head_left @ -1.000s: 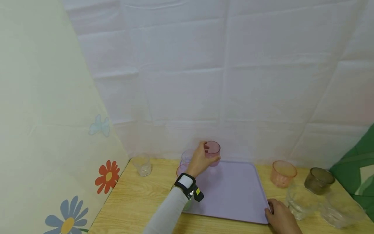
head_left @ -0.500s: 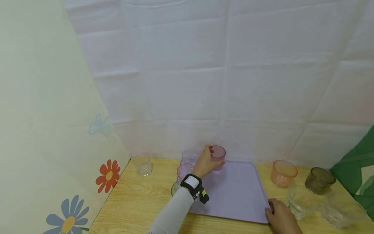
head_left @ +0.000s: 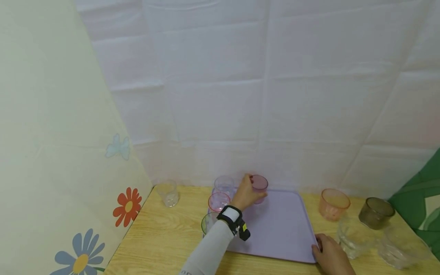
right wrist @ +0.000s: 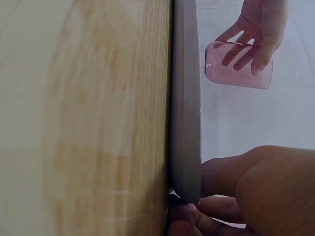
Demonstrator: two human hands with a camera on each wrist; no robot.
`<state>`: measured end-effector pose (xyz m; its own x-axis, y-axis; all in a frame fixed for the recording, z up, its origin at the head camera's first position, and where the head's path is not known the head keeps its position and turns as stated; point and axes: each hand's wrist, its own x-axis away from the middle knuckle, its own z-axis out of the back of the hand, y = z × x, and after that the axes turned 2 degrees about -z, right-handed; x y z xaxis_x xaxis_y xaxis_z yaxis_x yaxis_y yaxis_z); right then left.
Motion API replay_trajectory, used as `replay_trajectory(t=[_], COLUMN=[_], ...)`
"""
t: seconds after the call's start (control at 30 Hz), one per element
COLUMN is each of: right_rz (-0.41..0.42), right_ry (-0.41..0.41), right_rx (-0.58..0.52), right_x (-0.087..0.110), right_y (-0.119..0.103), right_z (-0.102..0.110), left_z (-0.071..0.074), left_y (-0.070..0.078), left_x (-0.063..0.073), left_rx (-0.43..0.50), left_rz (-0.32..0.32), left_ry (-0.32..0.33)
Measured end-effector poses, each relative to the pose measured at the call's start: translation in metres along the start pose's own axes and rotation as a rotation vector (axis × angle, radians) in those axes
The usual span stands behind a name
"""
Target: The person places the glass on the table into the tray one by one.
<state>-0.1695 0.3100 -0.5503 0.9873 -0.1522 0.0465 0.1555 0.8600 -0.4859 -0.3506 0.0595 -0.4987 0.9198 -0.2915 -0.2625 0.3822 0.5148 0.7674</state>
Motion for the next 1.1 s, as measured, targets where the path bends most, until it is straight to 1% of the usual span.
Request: replay_trajectory(t=[0.23,0.33,0.37,0.47,0.57,0.6,0.7,0.97,1.1], right_rz=[0.003,0.004,0.004,0.003,0.004,0.005,0.005,0.011,0.013], right_ry=[0.001,0.002,0.002,0.001,0.002,0.002,0.002,-0.002,-0.001], right_rx=[-0.001,0.0,0.0,0.001,0.0,0.0,0.001,-0.001,-0.003], right_x=[0.0005,0.0004,0.0004,0.0002,0.0001,0.0,0.0,-0.0006,-0.0008], right_y=[-0.0006,0.0002,0.0005,0.0012,0.0014,0.0014,0.0015,0.0024,0.0024], right_z=[0.0004,-0.0003,-0.0006,-0.0013,-0.0013,-0.0013,-0.0009,-0.0009,-0.0012], left_z=[-0.0052,-0.0067,-0.0073,-0.0089,-0.0103,-0.0104,-0.0103,-0.0093,-0.0091], left_y=[-0.0043,-0.0041,-0.0043,-0.0046,-0.0044,-0.0038,-0.002,0.0016,0.0023], left_x=[-0.0017,-0.0014,-0.0013,-0.001,-0.0016,-0.0018,-0.0027,-0.0024,-0.0023], left_rx=[-0.035,-0.051,-0.073,-0.097,-0.119,-0.107,-0.125,-0.13,-0.133], left_rz=[0.021,0.016,0.011,0.004,0.032,0.047,0.082,0.124,0.13], left_ry=[0.014,0.033,0.041,0.055,0.051,0.046,0.036,0.025,0.027])
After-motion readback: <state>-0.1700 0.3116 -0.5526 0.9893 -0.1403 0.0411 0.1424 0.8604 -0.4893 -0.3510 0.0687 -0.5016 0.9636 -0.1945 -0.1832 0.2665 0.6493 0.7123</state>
